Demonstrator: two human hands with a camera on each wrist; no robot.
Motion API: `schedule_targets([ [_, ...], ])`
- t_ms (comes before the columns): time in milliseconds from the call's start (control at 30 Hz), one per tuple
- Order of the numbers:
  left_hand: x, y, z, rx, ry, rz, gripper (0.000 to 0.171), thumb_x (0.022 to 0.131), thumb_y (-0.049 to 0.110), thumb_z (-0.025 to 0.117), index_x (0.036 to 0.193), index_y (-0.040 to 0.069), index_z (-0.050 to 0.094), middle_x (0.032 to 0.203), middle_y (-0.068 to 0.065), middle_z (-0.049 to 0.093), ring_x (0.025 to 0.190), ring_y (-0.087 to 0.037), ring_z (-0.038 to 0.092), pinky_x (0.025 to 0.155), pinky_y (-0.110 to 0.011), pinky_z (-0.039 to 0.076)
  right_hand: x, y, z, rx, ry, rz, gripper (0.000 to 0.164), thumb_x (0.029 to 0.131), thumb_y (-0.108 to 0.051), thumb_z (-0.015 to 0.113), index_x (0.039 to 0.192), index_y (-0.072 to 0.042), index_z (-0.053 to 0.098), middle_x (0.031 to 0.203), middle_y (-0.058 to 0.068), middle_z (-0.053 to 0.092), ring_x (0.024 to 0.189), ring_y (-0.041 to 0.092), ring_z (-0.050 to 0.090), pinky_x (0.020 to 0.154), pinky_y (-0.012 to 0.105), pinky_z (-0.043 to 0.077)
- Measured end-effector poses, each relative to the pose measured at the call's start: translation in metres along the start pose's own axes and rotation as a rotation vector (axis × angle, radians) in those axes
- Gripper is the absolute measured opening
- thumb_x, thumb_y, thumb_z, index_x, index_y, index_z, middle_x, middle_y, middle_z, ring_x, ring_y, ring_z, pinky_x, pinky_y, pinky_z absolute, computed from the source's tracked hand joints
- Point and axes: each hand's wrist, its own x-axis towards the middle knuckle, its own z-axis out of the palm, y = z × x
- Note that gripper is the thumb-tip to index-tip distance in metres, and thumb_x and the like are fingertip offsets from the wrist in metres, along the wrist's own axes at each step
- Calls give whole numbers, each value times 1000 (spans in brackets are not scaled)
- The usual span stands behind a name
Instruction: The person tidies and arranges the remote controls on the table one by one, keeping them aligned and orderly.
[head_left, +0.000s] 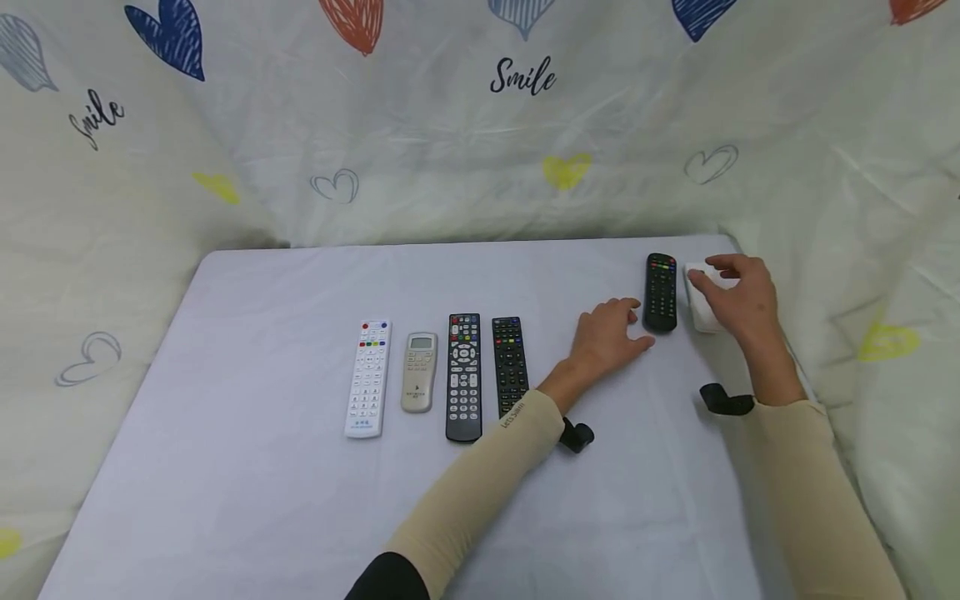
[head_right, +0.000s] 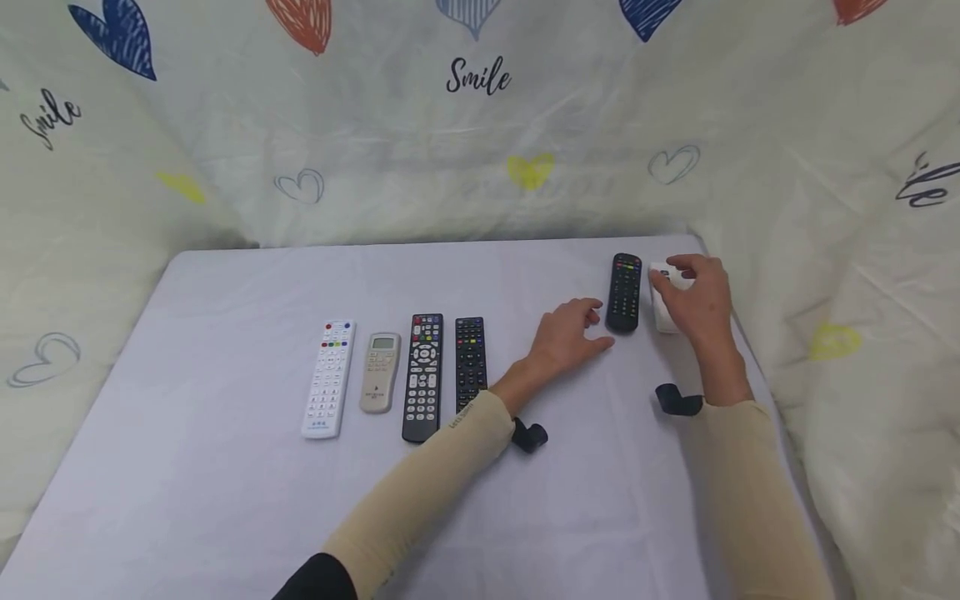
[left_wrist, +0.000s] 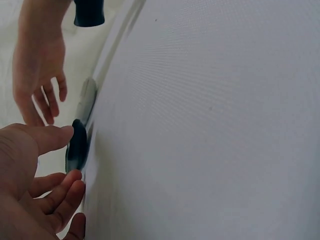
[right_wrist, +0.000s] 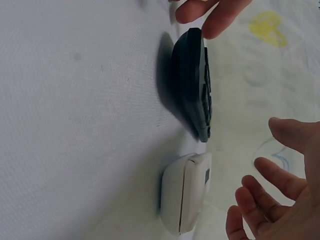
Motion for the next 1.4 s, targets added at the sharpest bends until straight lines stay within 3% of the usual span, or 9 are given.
schedule_targets([
  [200,-1,10,3,79,15,-24,62,96,55,69,149,27,54,125,18,69,115,-2,64,89,-21,46,9,4,2,-25,-63,-21,65,103,-46,58,144,5,54,148,35,43,136,52,42,102,63,38],
  [600,0,15,10,151,32,-45,62,98,55,66,151,26,53,134,13,66,123,-4,61,96,-25,48,31,6,11,-106,-98,-78,61,104,-39,59,144,6,52,151,38,39,137,57,37,106,70,36],
  [767,1,18,15,178,46,-51,64,98,57,65,152,25,52,142,10,62,128,-6,59,100,-26,49,41,6,15,-170,-111,-111,58,103,-36,62,140,8,54,155,37,36,142,58,33,115,69,30],
  [967,-3,22,21,228,58,-48,66,98,60,62,153,25,50,140,10,60,127,-5,58,99,-25,46,44,9,14,-326,-182,-108,60,104,-41,55,140,7,54,156,41,32,143,59,30,117,71,27],
  [1233,-1,22,25,221,104,-48,62,100,59,61,150,24,52,133,9,61,119,-5,60,91,-23,45,50,15,18,-344,-231,-83,60,104,-46,54,145,-3,51,163,37,23,150,60,21,113,86,12],
  [1400,1,22,27,211,106,-65,61,99,59,62,150,25,53,131,10,62,117,-5,60,88,-22,42,52,18,20,-353,-259,-79,63,104,-48,54,150,-5,47,164,37,21,151,60,18,112,88,6],
])
